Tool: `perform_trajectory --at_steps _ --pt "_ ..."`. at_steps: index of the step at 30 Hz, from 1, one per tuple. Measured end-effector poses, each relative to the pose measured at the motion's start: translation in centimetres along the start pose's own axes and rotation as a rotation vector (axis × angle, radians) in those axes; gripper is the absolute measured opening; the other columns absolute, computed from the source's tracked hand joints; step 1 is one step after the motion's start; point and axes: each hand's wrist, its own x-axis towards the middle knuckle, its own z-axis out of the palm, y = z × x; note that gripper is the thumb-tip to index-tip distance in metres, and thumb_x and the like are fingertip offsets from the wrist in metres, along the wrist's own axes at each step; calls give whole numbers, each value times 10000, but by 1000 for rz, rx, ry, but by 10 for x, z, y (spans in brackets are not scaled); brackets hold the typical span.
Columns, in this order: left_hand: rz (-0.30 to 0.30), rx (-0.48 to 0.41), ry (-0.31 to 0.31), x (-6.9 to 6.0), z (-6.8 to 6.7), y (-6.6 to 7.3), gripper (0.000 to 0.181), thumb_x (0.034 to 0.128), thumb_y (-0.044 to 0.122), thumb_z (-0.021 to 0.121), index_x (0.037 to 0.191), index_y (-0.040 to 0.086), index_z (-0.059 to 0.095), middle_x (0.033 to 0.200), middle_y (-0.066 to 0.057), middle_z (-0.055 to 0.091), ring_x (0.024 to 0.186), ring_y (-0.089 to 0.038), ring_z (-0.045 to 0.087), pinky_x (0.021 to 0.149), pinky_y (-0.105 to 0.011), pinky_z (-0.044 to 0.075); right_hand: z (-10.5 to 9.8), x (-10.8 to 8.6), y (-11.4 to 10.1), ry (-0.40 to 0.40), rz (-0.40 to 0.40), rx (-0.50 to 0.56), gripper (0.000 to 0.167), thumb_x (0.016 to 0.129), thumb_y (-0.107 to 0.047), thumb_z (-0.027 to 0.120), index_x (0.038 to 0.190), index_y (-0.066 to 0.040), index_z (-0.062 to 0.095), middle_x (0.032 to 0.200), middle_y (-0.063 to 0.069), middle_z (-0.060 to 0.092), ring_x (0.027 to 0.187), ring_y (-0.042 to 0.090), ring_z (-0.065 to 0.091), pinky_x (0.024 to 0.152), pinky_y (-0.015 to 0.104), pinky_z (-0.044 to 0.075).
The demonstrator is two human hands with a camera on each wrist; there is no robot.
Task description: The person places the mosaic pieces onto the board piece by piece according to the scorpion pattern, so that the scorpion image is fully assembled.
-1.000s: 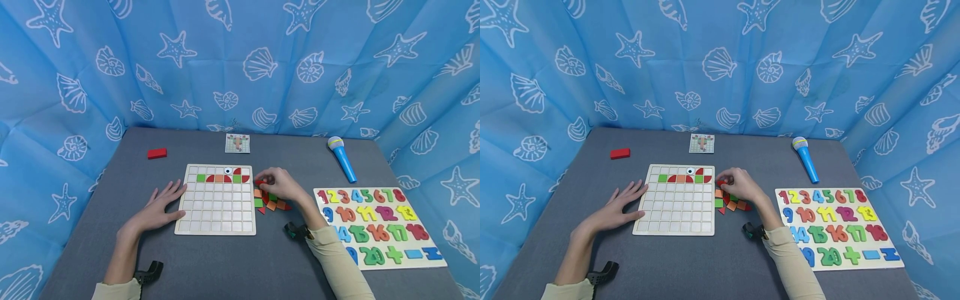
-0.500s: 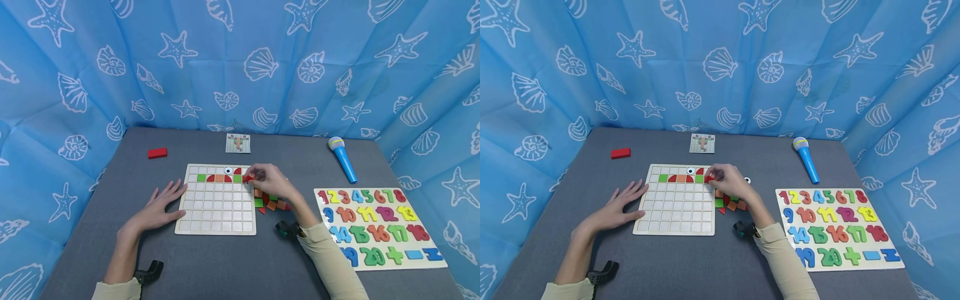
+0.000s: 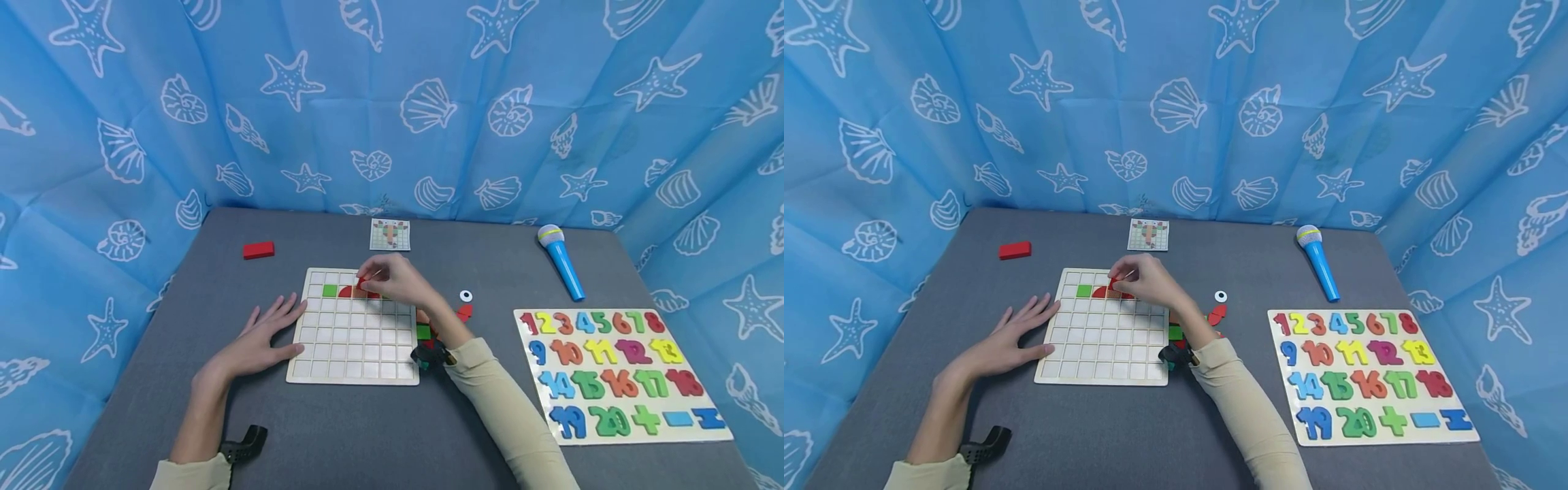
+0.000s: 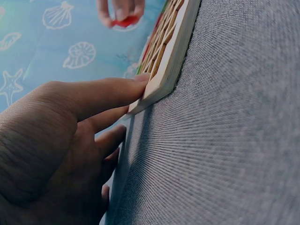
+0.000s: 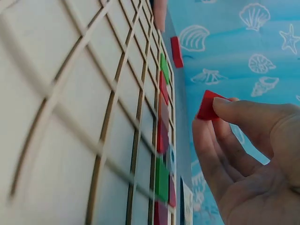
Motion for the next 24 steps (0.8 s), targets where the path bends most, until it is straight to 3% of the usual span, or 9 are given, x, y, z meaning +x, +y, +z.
perform_trajectory --at_steps 9,13,18,24 --pt "24 -13 15 0 1 -2 879 1001 485 731 1717 173 328 1810 -234 195 1689 -529 58 1291 -797 -74 20 32 -7 -7 38 0 206 1012 -29 712 1206 5 771 1130 186 776 1005 272 770 921 322 636" --pt "59 -34 36 0 4 -9 880 989 527 729 1717 225 338 1809 -229 210 1687 -528 64 1277 -813 -72 30 46 -12 21 56 -51 191 1017 -25 706 1192 -1 781 1103 175 794 998 273 770 880 303 627" --pt "53 -13 29 4 8 -19 868 1005 571 705 1725 282 315 1824 -188 199 1703 -498 65 1292 -800 -60 43 58 -16 34 86 -147 173 1034 -23 677 1165 -31 789 1070 143 808 988 248 764 858 302 613" --pt "67 -24 40 3 8 -16 857 1003 528 721 1719 261 334 1812 -219 212 1689 -522 77 1279 -813 -55 53 63 -21 65 116 -246 140 1037 -36 680 1117 -46 794 1040 124 812 946 234 757 827 321 603"
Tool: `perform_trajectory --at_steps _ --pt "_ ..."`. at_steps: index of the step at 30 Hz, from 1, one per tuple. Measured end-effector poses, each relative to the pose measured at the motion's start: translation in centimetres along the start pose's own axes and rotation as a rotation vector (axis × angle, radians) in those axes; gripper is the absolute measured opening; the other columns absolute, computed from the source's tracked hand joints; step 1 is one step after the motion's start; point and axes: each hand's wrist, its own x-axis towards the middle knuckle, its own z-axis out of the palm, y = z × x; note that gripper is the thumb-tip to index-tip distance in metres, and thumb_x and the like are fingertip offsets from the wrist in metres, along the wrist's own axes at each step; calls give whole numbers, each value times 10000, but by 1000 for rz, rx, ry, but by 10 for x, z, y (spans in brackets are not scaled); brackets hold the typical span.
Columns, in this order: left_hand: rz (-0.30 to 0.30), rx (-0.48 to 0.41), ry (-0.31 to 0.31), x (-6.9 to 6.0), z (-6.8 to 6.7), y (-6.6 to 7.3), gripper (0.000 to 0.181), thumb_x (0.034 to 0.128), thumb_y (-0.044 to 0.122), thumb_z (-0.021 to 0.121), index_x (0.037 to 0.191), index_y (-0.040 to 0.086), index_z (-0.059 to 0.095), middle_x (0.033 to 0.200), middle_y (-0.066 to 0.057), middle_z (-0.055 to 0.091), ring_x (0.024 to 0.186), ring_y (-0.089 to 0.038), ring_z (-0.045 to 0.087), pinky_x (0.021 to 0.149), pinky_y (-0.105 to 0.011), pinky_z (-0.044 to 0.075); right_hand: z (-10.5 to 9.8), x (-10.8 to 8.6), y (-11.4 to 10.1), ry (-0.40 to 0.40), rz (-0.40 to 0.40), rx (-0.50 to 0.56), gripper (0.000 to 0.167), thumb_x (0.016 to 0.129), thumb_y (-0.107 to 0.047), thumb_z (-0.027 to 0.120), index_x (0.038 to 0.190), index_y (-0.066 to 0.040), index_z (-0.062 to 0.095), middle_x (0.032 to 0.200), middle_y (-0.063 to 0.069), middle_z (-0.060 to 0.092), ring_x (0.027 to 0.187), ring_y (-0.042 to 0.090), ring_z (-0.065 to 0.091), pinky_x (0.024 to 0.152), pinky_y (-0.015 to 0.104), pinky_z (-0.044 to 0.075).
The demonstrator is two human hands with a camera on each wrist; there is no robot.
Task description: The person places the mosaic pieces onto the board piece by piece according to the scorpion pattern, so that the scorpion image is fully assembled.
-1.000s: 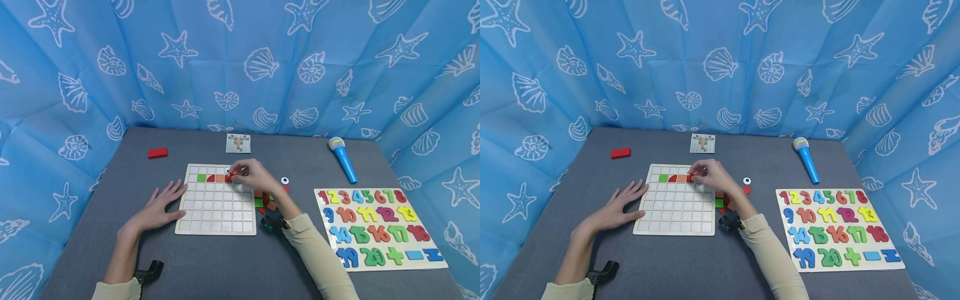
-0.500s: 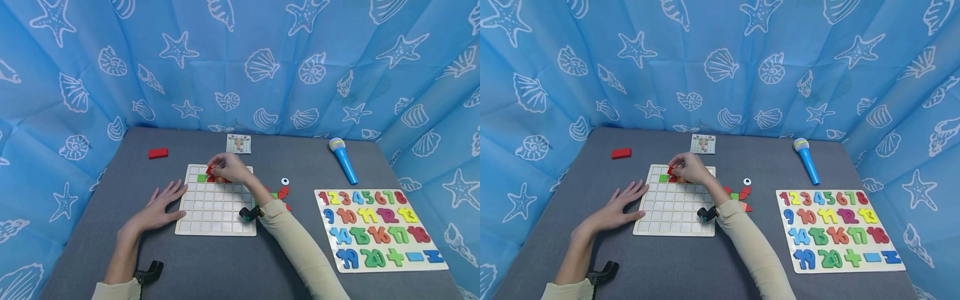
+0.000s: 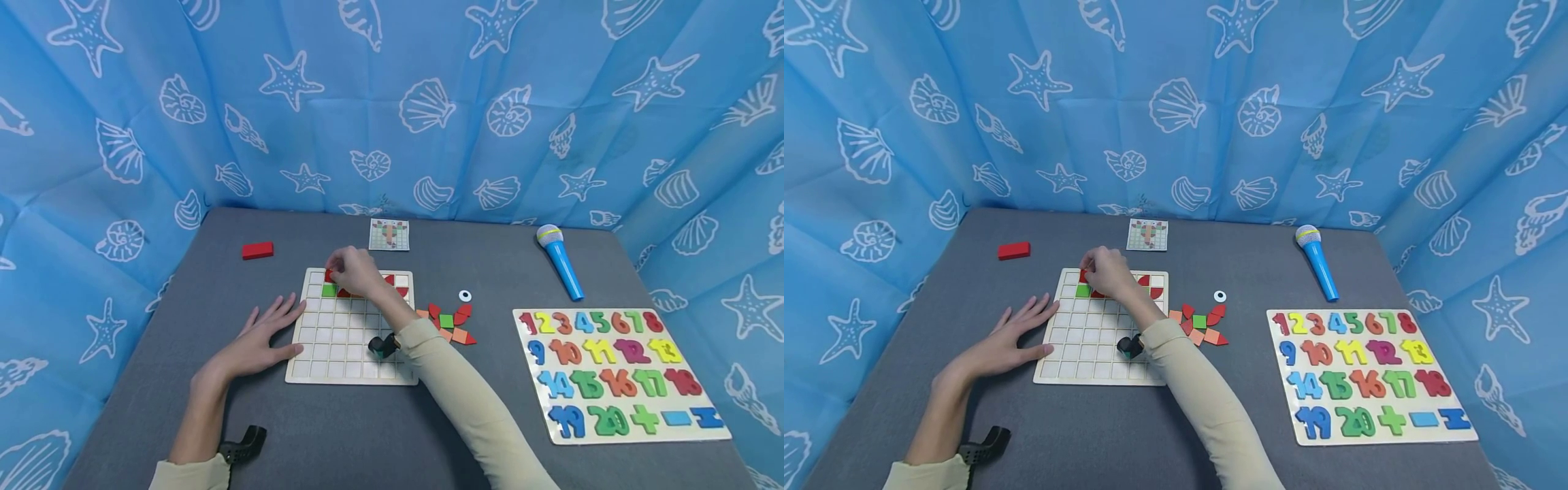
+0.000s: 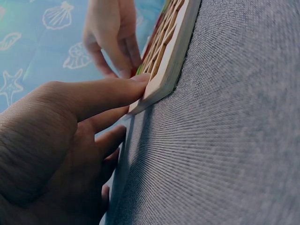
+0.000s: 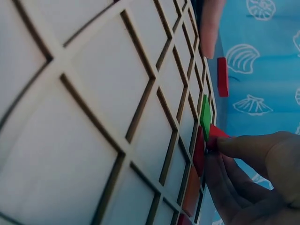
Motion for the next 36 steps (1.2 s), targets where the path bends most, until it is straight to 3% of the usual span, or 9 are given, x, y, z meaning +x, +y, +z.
perform_trajectory --at_steps 5,10,21,28,36 --pt "16 -34 10 -3 -3 7 873 985 499 737 1714 220 346 1803 -242 213 1684 -527 63 1262 -824 -86 2 -1 -5 -2 29 -48 126 1028 -49 697 1087 -41 808 1006 113 810 873 206 731 770 309 580" --pt "13 -27 7 -3 -4 9 870 988 483 737 1716 220 341 1801 -248 212 1682 -531 65 1266 -820 -84 2 -2 -7 -23 57 -85 132 1033 -86 714 1098 -45 822 1020 98 821 896 200 752 813 331 620" --pt "-17 -20 -11 -2 -5 11 882 986 494 744 1714 202 341 1803 -251 207 1681 -541 63 1275 -814 -83 -9 -11 -2 -53 9 -5 167 1034 -67 708 1151 -3 809 1085 138 824 1017 254 780 899 348 645" --pt "-25 -4 -16 -2 -2 4 874 997 552 716 1724 279 317 1826 -184 197 1708 -478 57 1302 -787 -69 -25 -34 15 -51 -65 85 165 1028 -60 702 1132 22 800 1027 163 824 917 231 786 820 260 627" --pt "-53 5 -30 -2 -6 17 875 1005 453 737 1716 155 324 1815 -233 180 1694 -520 48 1299 -782 -88 -50 -74 39 -38 -59 83 152 1013 -82 740 1127 -10 809 988 113 822 857 139 749 771 237 599"
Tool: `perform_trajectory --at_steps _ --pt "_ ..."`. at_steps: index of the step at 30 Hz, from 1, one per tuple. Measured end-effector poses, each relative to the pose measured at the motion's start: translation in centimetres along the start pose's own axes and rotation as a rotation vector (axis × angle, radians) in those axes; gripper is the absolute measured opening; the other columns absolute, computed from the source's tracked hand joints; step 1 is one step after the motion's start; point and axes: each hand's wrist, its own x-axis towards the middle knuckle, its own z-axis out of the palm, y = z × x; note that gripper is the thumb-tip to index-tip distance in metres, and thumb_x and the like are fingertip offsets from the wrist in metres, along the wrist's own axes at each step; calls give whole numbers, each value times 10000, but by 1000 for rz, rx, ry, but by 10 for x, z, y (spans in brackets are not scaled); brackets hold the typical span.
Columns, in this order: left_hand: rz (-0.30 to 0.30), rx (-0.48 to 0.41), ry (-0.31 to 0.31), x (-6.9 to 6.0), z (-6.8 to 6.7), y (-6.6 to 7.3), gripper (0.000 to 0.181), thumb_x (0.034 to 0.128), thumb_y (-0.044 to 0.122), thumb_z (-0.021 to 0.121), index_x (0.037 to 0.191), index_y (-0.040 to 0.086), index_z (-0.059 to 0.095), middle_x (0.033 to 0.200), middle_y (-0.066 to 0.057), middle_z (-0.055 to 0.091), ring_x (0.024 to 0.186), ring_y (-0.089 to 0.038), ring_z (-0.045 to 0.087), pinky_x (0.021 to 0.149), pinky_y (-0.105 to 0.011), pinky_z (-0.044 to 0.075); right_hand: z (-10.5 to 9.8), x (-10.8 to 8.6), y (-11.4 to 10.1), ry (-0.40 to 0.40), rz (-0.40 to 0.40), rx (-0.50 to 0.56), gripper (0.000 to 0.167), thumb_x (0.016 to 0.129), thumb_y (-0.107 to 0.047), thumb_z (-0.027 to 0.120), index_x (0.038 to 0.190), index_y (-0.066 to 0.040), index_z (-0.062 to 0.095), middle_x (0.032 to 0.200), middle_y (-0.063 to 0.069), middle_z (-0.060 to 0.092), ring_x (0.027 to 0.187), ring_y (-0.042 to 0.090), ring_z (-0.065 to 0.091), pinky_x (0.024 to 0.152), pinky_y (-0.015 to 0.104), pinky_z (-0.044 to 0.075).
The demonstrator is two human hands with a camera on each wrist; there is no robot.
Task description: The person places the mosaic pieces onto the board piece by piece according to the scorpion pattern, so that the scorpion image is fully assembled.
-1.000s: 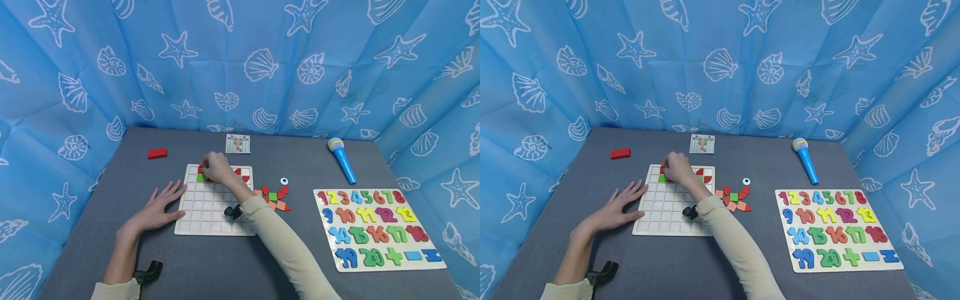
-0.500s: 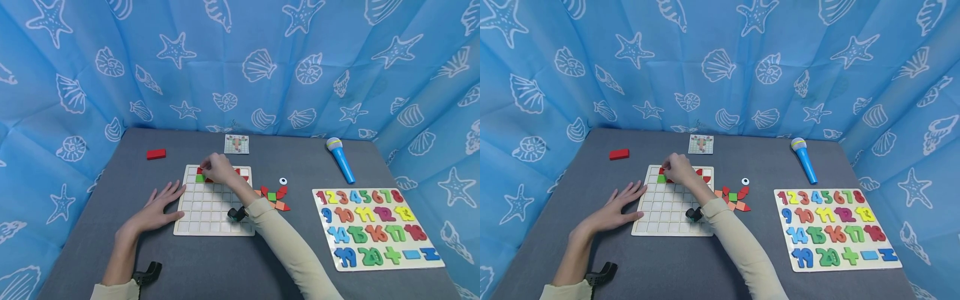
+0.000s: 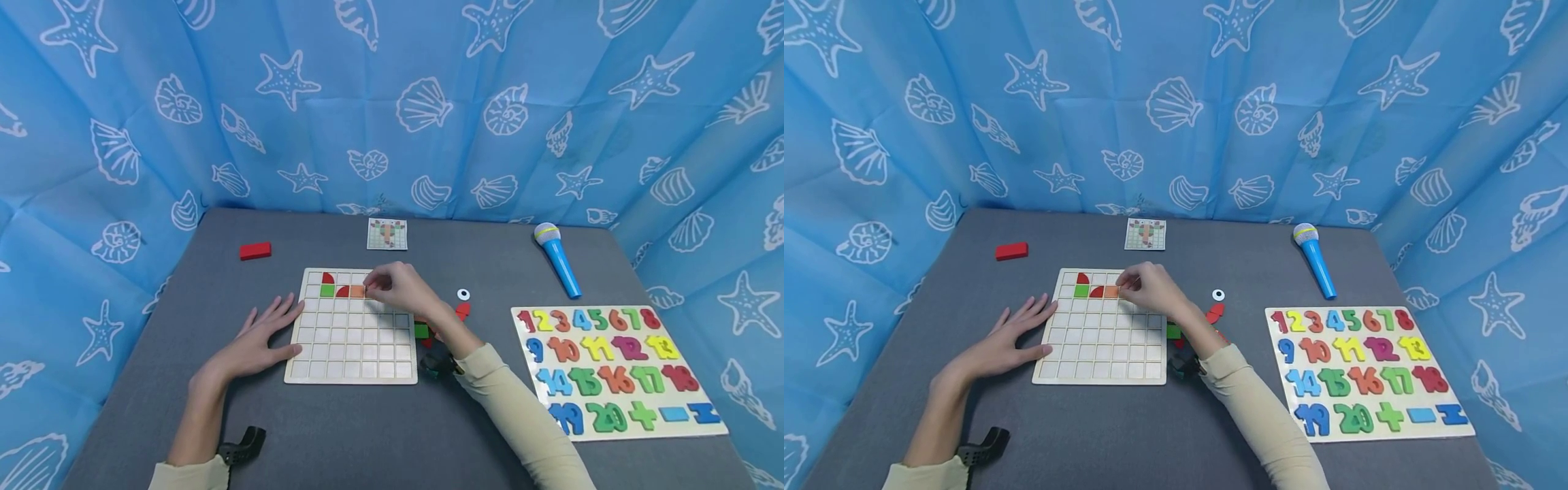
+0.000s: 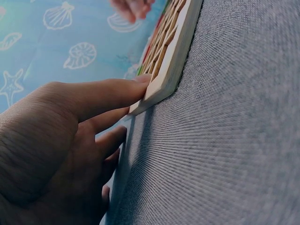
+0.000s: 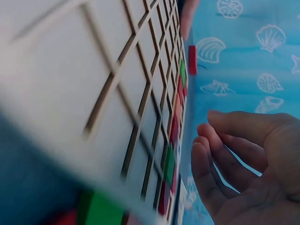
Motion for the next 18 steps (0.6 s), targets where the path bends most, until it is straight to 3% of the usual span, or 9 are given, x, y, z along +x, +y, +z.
perform_trajectory --at_steps 9,18 --pt "-9 16 -5 0 -1 1 871 1015 441 732 1720 148 312 1818 -230 170 1695 -522 40 1306 -775 -83 -36 -50 25 2 75 -39 165 1012 -102 747 1141 -13 801 1017 91 815 884 136 728 824 299 628" --pt "12 -3 10 -2 0 1 873 1000 427 749 1714 147 331 1809 -244 190 1689 -530 56 1300 -782 -78 -55 -74 46 -66 157 -171 244 969 -126 810 1183 -9 799 1070 123 812 887 148 723 775 306 606"
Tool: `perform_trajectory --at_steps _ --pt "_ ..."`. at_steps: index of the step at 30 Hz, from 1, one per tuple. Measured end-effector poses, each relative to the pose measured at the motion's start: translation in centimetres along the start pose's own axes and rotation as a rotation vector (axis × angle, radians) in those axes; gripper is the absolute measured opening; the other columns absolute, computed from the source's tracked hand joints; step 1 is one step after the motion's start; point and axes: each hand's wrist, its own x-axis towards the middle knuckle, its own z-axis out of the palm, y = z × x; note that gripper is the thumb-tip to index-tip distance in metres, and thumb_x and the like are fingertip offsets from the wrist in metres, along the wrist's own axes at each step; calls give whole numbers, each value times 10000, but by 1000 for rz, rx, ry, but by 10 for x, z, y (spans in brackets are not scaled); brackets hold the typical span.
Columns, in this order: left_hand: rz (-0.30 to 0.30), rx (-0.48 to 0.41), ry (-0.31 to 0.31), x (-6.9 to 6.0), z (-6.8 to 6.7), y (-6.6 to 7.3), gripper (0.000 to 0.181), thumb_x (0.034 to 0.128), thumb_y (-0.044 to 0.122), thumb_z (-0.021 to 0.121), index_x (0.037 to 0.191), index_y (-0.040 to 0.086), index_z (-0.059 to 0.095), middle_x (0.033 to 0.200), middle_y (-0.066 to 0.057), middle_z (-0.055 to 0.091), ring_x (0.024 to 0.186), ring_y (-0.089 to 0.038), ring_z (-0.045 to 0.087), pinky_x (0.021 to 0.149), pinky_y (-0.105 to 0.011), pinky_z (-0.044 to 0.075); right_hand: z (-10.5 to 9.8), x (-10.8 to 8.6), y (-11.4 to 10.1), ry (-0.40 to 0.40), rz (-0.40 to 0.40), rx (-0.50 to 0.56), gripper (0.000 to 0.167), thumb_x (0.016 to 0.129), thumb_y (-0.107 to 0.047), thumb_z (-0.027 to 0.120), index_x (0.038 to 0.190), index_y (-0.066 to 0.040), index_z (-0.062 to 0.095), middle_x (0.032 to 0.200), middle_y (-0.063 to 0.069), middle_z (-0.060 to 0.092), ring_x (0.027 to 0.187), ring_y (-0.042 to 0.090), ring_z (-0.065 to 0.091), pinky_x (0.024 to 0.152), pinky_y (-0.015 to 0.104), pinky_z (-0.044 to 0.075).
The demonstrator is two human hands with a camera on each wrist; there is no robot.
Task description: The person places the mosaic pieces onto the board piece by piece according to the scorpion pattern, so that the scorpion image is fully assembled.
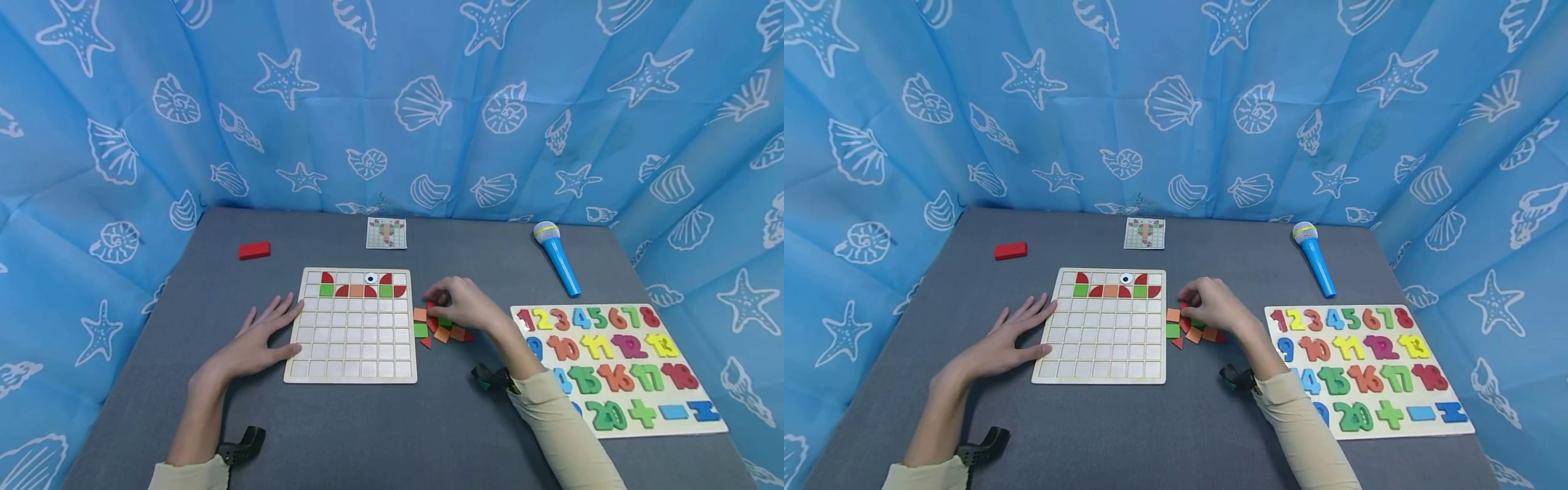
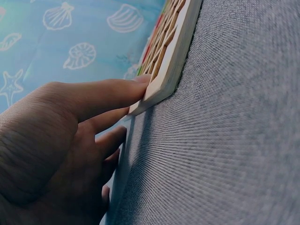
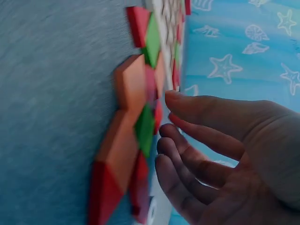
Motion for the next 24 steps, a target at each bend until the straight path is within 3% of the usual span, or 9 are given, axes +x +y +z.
perform_trajectory --at_steps 6,12,24 --pt "9 -17 14 0 1 -1 883 985 440 758 1711 159 341 1800 -260 207 1681 -541 69 1295 -789 -75 2 1 9 -6 35 5 231 961 -141 820 1153 -17 784 1026 117 777 861 148 675 747 276 557" --pt "6 -17 10 1 1 0 879 989 443 753 1710 155 341 1801 -261 199 1679 -545 68 1293 -791 -75 4 -1 10 5 9 41 173 964 -106 808 1111 -42 745 1005 101 758 887 154 674 785 292 571" --pt "-16 20 -14 1 -2 0 864 1020 444 722 1721 151 311 1818 -228 175 1693 -526 49 1305 -776 -78 5 1 -6 94 -45 111 166 1014 -108 747 1173 -67 772 1102 125 794 924 199 772 816 378 659"
